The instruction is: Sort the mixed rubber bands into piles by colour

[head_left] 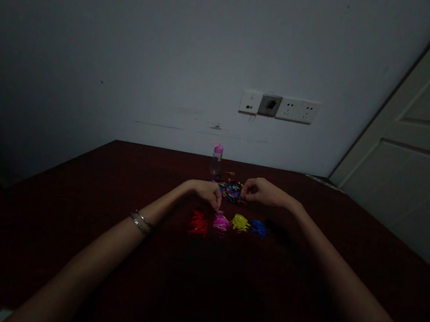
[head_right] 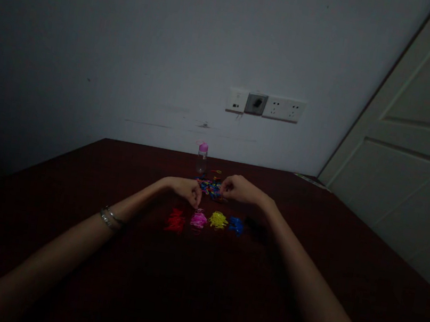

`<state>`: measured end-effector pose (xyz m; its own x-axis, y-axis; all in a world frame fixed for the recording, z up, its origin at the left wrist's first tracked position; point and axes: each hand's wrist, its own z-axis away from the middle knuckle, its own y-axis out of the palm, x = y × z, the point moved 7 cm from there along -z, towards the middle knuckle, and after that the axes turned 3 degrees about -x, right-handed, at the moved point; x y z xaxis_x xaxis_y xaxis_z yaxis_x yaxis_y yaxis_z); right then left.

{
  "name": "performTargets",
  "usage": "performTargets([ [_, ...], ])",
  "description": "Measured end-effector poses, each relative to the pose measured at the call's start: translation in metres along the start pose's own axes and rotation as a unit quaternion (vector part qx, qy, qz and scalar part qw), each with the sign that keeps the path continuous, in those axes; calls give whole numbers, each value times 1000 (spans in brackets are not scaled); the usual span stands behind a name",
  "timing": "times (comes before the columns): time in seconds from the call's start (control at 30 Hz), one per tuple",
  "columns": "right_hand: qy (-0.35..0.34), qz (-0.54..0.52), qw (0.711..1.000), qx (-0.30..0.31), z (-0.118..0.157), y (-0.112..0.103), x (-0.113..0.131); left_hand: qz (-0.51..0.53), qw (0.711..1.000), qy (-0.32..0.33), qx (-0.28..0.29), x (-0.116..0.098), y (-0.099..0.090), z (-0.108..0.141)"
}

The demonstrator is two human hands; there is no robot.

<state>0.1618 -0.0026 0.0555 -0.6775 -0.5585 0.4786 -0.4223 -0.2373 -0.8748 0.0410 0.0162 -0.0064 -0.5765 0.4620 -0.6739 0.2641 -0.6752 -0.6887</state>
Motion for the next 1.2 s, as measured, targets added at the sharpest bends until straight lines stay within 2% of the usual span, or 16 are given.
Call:
performTargets([
  [0.1, 46, -6, 997, 66, 9, -6, -20, 19, 999, 23, -21, -5, -6, 3],
  [0.23, 133, -35, 970, 201, 24, 12, -43, 35, 998, 31, -41, -7, -11, 6],
  [0.3, 159, -55, 957, 237, 28, 21, -46, 38, 998, 22, -54, -7, -12, 8],
  [0.37, 168, -76, 952, 245, 28, 26, -46, 41, 997, 14, -68, -8, -14, 11],
  [0.5, 176, -92, 954, 225, 26, 24, -50, 54, 991, 24, -116, -10, -20, 12],
  [0.57, 157, -92, 963, 197, 20, 20, -54, 70, 986, 34, -147, -6, -25, 10],
  [0.63, 122, -82, 978, 146, 13, 16, -59, 86, 974, 40, -206, 4, -36, 8],
  [0.73, 89, -61, 992, 67, 3, 16, -66, 113, 936, 33, -332, 26, -55, 11],
  [0.83, 81, -56, 995, 20, -2, 25, -68, 144, 903, 1, -406, 53, -65, 18],
  [1.0, 67, -39, 997, -24, -1, 32, -62, 184, 872, -58, -451, 89, -67, 27],
  [1.2, 52, -56, 997, -31, -1, 34, -62, 197, 858, -86, -467, 100, -65, 33],
])
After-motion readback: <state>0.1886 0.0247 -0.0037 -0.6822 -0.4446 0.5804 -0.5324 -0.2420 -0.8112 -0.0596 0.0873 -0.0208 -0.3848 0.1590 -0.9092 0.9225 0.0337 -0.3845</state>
